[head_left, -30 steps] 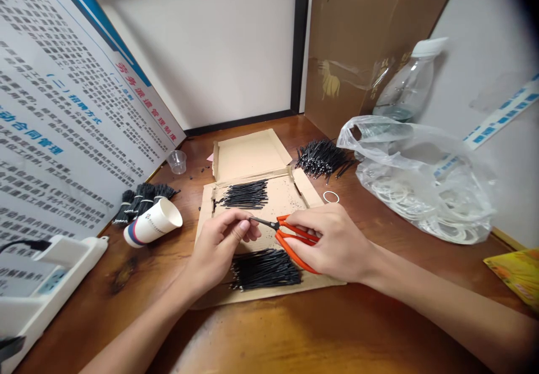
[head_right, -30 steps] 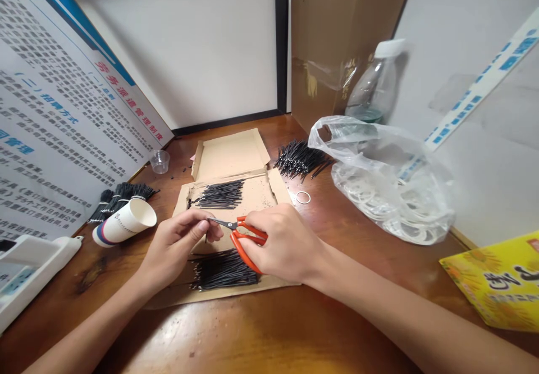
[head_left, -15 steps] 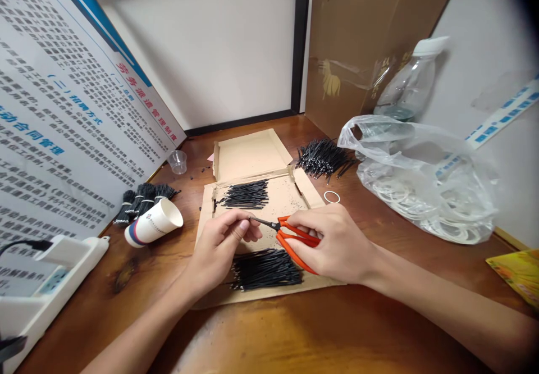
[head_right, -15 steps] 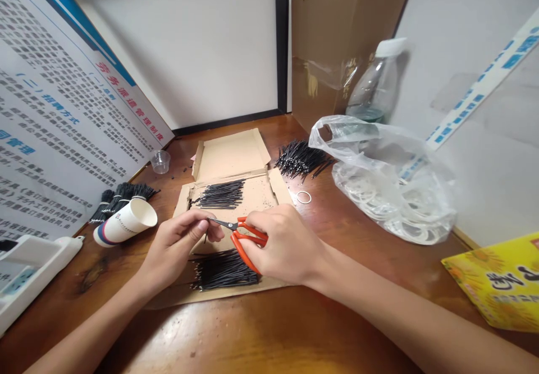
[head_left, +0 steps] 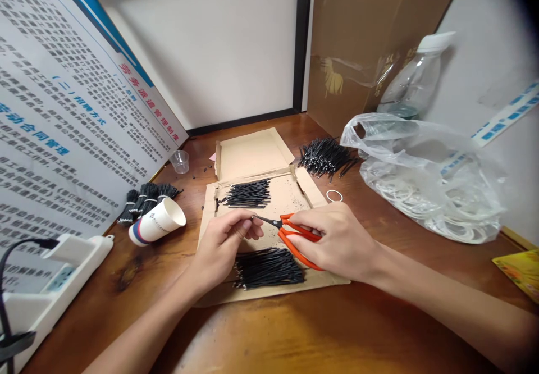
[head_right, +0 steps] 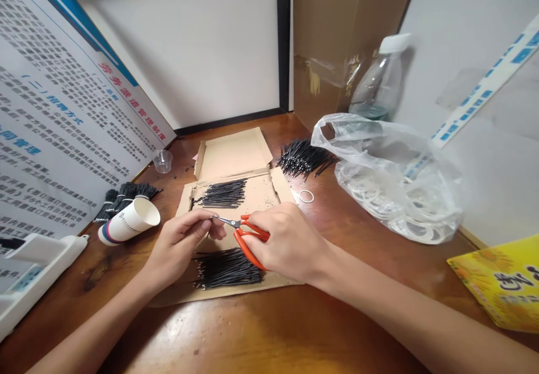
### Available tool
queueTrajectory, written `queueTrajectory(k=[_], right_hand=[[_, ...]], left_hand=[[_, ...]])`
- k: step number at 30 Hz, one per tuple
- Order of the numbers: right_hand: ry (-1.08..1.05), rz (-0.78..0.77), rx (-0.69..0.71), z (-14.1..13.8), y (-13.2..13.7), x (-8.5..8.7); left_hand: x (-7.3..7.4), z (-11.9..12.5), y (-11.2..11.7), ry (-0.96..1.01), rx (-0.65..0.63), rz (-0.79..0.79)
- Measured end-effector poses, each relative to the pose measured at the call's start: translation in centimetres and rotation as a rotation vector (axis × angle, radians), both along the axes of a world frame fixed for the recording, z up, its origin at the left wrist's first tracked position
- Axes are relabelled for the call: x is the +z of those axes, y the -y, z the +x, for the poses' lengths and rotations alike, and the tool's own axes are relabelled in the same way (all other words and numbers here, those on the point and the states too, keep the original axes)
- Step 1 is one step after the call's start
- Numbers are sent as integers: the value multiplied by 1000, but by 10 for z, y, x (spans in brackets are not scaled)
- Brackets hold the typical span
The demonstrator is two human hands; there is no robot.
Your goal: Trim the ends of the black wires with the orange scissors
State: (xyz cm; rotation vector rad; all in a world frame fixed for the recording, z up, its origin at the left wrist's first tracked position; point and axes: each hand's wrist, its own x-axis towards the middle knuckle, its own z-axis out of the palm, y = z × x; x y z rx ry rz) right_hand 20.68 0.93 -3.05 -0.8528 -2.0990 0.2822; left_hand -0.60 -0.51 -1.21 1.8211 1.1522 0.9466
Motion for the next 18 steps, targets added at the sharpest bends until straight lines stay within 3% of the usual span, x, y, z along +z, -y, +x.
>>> queueTrajectory(k=[18], right_hand=[[40,-28,-7,0,-1,-2]], left_hand=[[2,0,-1,-50,-11,-18]])
